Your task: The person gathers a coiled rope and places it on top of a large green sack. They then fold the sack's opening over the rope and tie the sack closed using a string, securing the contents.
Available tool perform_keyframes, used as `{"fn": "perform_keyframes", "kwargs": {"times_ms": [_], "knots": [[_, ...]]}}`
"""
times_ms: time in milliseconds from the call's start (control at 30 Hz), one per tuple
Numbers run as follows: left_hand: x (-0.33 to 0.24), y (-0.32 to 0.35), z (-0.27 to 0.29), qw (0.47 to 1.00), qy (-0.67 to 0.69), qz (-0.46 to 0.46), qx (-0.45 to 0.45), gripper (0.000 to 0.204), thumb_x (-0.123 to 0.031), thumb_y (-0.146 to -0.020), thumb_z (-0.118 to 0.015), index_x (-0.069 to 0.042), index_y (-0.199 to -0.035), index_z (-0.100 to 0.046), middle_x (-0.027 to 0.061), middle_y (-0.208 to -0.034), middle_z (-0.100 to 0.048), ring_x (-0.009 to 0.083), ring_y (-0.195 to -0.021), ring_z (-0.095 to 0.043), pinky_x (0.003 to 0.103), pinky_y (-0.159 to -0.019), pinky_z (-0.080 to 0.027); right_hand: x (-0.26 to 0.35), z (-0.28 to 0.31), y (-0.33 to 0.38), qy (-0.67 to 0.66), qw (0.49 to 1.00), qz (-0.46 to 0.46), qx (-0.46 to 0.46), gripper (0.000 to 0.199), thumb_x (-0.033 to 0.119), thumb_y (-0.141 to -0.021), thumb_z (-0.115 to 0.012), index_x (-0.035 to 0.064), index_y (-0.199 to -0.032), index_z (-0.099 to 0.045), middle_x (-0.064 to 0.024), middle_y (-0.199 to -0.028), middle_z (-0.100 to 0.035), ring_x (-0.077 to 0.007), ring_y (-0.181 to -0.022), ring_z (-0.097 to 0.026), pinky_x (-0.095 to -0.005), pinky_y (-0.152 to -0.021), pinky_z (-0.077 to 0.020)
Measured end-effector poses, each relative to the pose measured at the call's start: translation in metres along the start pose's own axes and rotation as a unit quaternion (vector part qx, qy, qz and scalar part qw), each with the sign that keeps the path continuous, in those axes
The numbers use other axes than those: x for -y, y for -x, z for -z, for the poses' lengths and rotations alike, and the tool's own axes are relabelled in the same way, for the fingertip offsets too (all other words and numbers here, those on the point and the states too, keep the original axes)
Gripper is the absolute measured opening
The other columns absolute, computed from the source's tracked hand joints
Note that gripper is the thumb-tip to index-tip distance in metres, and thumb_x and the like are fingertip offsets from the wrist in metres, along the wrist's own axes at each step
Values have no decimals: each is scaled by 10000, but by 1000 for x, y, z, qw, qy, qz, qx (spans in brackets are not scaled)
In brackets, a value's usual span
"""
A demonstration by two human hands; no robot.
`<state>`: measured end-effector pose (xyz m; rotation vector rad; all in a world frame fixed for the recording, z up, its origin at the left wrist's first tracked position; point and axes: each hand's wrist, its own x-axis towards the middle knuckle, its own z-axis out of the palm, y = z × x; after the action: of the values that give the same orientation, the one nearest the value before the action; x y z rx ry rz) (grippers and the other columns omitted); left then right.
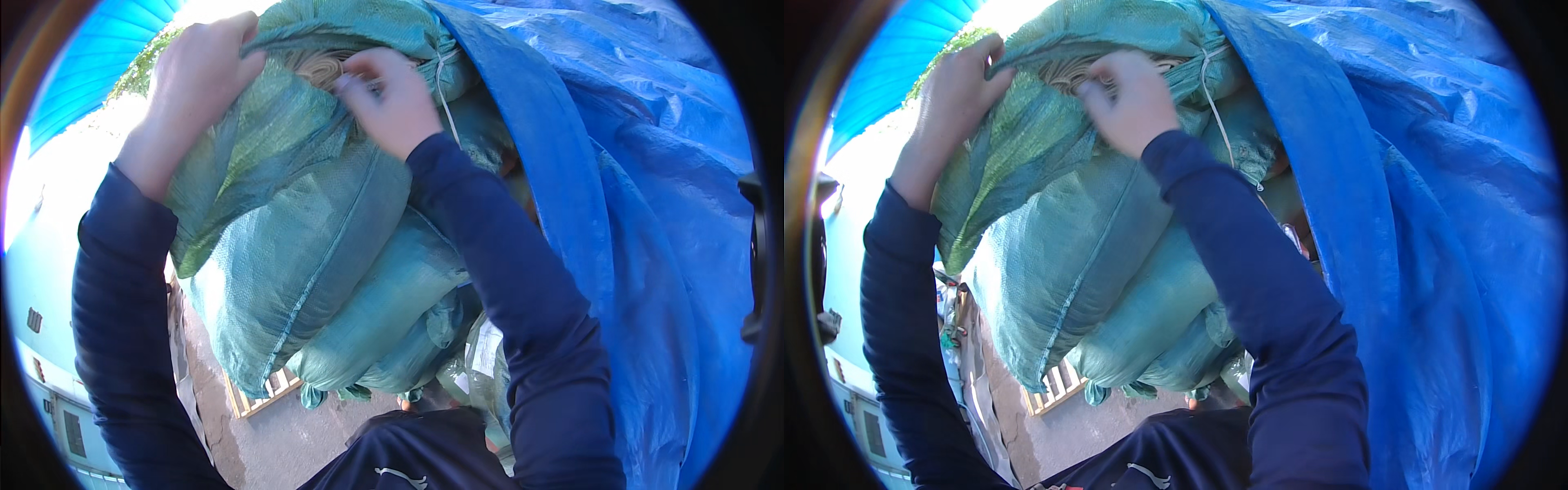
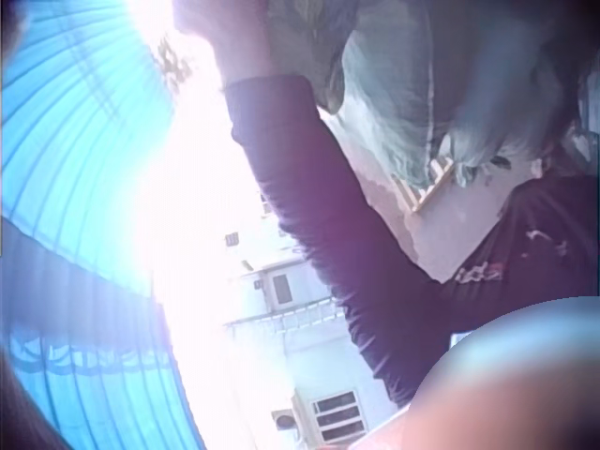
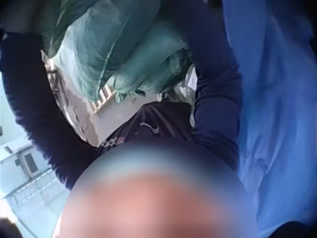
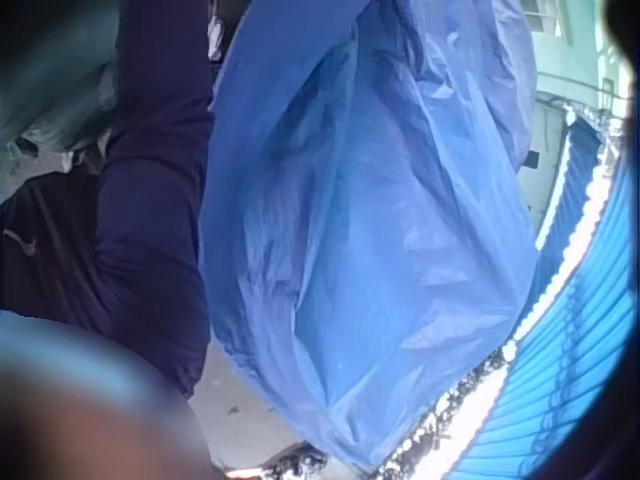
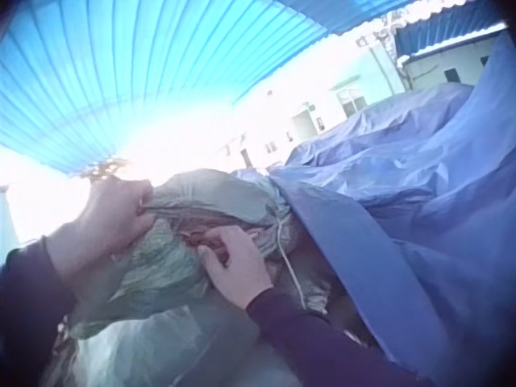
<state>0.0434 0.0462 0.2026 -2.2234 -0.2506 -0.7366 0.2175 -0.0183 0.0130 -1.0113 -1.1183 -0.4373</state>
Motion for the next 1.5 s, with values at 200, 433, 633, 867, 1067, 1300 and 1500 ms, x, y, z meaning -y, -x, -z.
{"fn": "perform_keyframes", "kwargs": {"times_ms": [200,433,633,867,1067,1300,1500], "knots": [[-40,-8,-13,910,47,-396,-115,230,-278,-863,-701,-95,-1001,-715,135,-831,-724,332,-825,-718,443,-815,-566,45,-35,56,85,938,-10,337,258,290,-951,-622,66,-1043,-710,-161,-961,-727,-385,-960,-694,-500,-940,-505],[-45,-9,-7,852,-340,22,398,602,-495,-907,-706,-61,-1323,-666,149,-1373,-632,304,-1376,-541,518,-1211,-324,64,-55,62,65,943,57,321,249,312,-970,-613,79,-1030,-678,-152,-944,-712,-374,-924,-692,-525,-806,-513],[34,3,-21,832,-482,16,273,907,-461,-895,-724,-161,-1642,-305,-25,-1684,-300,166,-1618,-16,614,-1281,-71,52,-53,26,-83,993,-66,46,405,353,-1000,-588,0,-858,-726,-181,-824,-728,-381,-810,-708,-505,-754,-535],[63,-6,-32,873,-471,-12,123,681,-190,-950,-590,-237,-1603,-404,-56,-1633,-354,301,-1618,-23,696,-1237,-111,15,-69,-57,-37,947,-298,118,438,344,-845,-772,-65,-1003,-748,-265,-951,-743,-358,-917,-735,-409,-816,-570],[66,34,-43,923,-369,-16,104,741,-156,-885,-656,-243,-1586,-430,-33,-1575,-421,326,-1600,-135,710,-1228,-159,46,-107,-68,187,910,-343,143,716,595,-793,-790,-53,-1096,-755,-263,-1214,-705,-366,-1150,-682,-425,-1024,-506],[87,73,-52,972,-155,-162,69,637,-143,-871,-671,-371,-1459,-576,10,-1467,-515,335,-1546,-276,700,-1234,-170,59,-148,-56,217,884,-412,51,1065,587,-717,-865,-108,-1414,-458,-261,-1381,-592,-388,-1347,-524,-613,-1133,-324],[77,55,-77,988,-142,41,39,525,-173,-955,-575,-185,-1481,-575,-18,-1505,-523,386,-1562,-234,728,-1229,-100,43,-115,-17,86,938,-324,-93,958,525,-672,-926,-97,-1258,-493,-245,-1199,-632,-346,-1156,-610,-460,-1034,-448]]}}
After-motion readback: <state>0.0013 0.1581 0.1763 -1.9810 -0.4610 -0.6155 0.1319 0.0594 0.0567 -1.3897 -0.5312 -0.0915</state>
